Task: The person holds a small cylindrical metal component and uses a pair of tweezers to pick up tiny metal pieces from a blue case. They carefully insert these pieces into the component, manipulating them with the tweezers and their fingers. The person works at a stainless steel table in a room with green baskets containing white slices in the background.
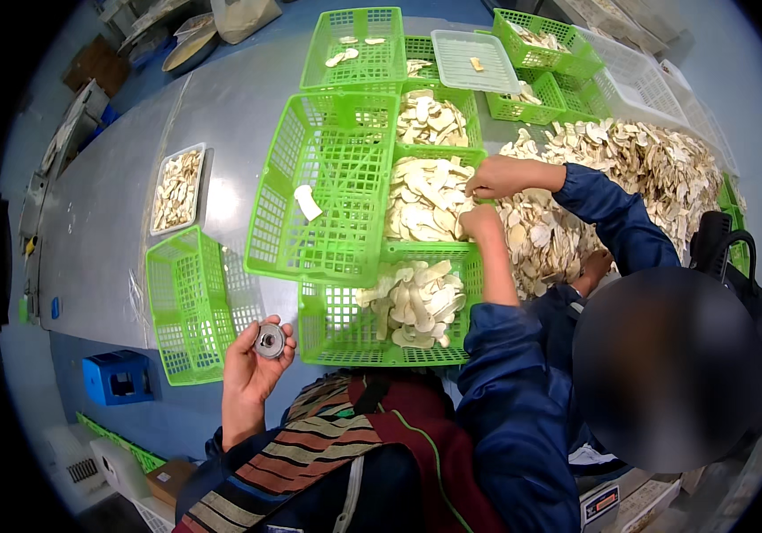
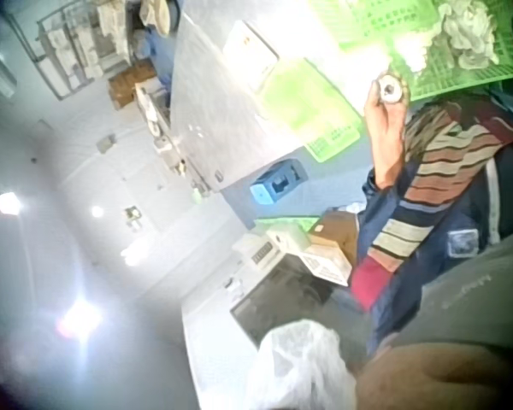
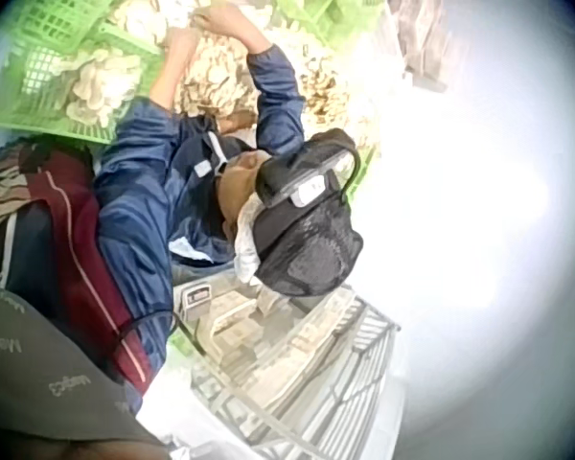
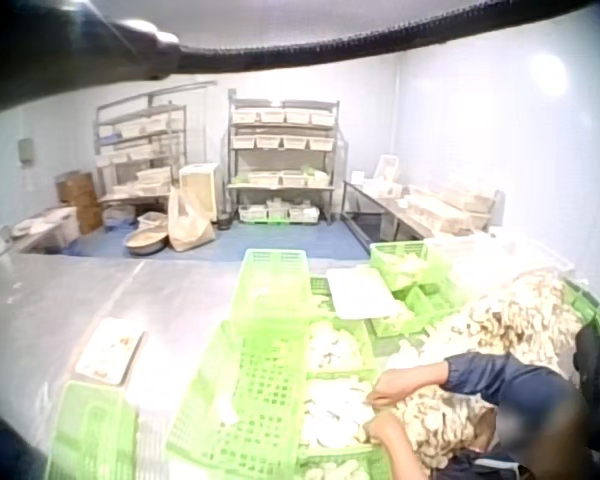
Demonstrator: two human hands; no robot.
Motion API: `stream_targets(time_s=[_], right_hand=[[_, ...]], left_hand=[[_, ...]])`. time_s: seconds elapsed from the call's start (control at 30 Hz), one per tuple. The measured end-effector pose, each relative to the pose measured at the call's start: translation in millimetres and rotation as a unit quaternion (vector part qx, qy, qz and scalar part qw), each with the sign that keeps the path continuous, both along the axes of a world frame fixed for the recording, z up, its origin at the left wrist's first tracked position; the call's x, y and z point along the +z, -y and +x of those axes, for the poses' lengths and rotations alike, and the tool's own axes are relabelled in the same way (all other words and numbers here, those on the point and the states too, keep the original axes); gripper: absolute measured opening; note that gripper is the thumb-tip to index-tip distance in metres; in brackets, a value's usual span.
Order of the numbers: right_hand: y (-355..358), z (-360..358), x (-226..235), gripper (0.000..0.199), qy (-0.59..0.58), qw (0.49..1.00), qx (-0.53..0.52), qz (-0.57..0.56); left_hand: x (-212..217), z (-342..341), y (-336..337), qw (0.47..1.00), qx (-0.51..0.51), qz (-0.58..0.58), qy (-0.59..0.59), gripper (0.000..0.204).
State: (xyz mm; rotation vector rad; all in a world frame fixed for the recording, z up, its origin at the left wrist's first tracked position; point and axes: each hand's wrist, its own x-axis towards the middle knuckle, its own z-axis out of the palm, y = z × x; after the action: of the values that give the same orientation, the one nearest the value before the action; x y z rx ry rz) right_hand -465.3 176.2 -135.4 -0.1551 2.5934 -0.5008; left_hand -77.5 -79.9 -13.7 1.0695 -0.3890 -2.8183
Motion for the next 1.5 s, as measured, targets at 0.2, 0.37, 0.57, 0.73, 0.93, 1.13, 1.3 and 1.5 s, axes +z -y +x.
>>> stream_targets(time_s=[0.2, 0.37, 0.57, 0.73, 0.93, 1.13, 1.3, 1.5], right_hand=[[-6.5, 19.5, 28.5, 0.01, 0.204, 0.89, -0.147, -0.38], [-12.5, 18.2, 22.5, 0.012, 0.254, 0.834, -0.172, -0.458], [-11.3, 22.7, 28.8, 0.011, 0.237, 0.828, -0.205, -0.465], [-8.8, 24.8, 31.7, 0.006, 0.241, 0.829, -0.184, -0.471], [9.4, 17.7, 27.0, 0.007, 0.225, 0.841, -0.2, -0.449], [0.4, 3.1, 11.4, 0.006, 0.224, 0.802, -0.269, -0.484], [0.3, -7.8, 5.6, 0.01, 0.195, 0.842, -0.304, -0.401], [17.9, 20.5, 32.6, 0.026, -0.093, 0.984, -0.101, -0.111]], left_hand=[[-4.0, 2.6, -2.4, 1.0, 0.003, 0.001, -0.004, 0.03], [0.2, -2.0, -3.0, 1.0, -0.003, -0.001, -0.005, 0.03], [3.7, -4.1, -1.8, 1.0, -0.007, -0.009, -0.003, 0.031], [4.0, -4.2, -1.9, 1.0, -0.005, -0.007, -0.006, 0.031], [6.2, -5.0, -3.6, 1.0, -0.001, -0.01, 0.003, 0.031], [8.0, -1.9, -6.7, 1.0, -0.002, -0.015, 0.0, 0.031], [9.8, 3.2, -7.3, 1.0, 0.0, -0.023, 0.001, 0.032], [7.3, 7.6, -7.6, 1.0, 0.012, -0.017, 0.0, 0.032]])
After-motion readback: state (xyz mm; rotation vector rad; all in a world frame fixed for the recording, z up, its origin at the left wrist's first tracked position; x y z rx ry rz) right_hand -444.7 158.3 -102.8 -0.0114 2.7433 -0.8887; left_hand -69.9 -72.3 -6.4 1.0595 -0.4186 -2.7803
